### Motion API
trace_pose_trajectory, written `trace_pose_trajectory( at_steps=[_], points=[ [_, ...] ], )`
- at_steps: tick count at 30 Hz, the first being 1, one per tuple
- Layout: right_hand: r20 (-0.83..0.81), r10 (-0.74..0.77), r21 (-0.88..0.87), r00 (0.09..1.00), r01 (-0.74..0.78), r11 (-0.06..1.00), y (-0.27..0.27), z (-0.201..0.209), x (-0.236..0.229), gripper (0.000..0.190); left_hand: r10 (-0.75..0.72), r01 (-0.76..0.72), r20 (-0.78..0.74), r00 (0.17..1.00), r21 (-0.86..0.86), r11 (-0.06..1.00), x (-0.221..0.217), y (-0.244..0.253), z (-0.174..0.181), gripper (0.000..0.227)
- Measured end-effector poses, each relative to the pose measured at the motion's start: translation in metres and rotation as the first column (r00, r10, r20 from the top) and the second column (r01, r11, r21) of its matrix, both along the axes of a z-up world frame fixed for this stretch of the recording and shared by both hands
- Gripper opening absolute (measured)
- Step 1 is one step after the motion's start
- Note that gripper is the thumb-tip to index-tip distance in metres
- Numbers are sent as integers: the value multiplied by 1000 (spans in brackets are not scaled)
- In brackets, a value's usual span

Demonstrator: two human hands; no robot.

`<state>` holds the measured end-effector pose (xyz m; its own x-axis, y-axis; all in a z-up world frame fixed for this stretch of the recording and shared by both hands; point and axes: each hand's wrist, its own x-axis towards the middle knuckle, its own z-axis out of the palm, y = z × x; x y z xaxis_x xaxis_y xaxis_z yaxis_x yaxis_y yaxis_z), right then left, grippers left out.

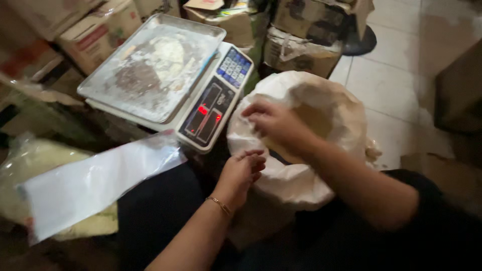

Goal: The person scoops a white powder from a large sack into small plastic bags using a scoop. They place each filled bag on a digital scale to check the weight, then tie the bag closed. The process is repeated for multiple bags.

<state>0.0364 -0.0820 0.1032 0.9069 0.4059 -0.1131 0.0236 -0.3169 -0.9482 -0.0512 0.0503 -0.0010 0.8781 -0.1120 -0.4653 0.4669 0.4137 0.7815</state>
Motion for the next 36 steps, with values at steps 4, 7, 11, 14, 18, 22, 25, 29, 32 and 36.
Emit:
trace_pose_trajectory(
  at_steps=[4, 7, 11, 14, 18, 22, 25, 29, 32, 36],
  points=[
    [-32, 293, -43, 956, -294, 955, 85, -17, -26, 26, 39, -40, 93, 995, 8, 999, -17, 12, -12, 27],
    [31, 409, -20, 912, -408, 913, 129, -31, -28, 27, 75, -77, 91, 993, 24, 997, -24, 20, -14, 34],
    [156, 395, -163, 905, -371, 914, 161, -35, -34, 25, 120, -117, 120, 985, -30, 993, -28, 21, -20, 33],
    [252, 382, -433, 889, -250, 866, 175, -32, -46, 32, 137, -121, 157, 978, -106, 987, -26, 20, -32, 33],
    [440, 260, -370, 860, -90, 925, 182, -29, -70, 25, 150, -119, 160, 976, -188, 975, -21, 22, -49, 33],
    [566, 227, -344, 793, -23, 939, 186, -20, -77, 22, 155, -111, 171, 973, -242, 964, -16, 12, -52, 33],
    [621, 231, -325, 749, -22, 945, 184, -9, -76, 25, 184, -130, 178, 967, -281, 951, -12, 9, -50, 33],
    [504, 170, -390, 847, 48, 920, 180, 6, -75, 19, 241, -173, 182, 953, -327, 929, -7, 12, -50, 32],
    [481, 78, -371, 873, 122, 921, 178, 13, -76, 20, 297, -218, 183, 937, -358, 908, -10, 24, -47, 32],
    [569, -2, -271, 822, 189, 944, 162, 17, -81, 20, 357, -243, 188, 915, -450, 859, -20, 30, -25, 32]
  ],
)
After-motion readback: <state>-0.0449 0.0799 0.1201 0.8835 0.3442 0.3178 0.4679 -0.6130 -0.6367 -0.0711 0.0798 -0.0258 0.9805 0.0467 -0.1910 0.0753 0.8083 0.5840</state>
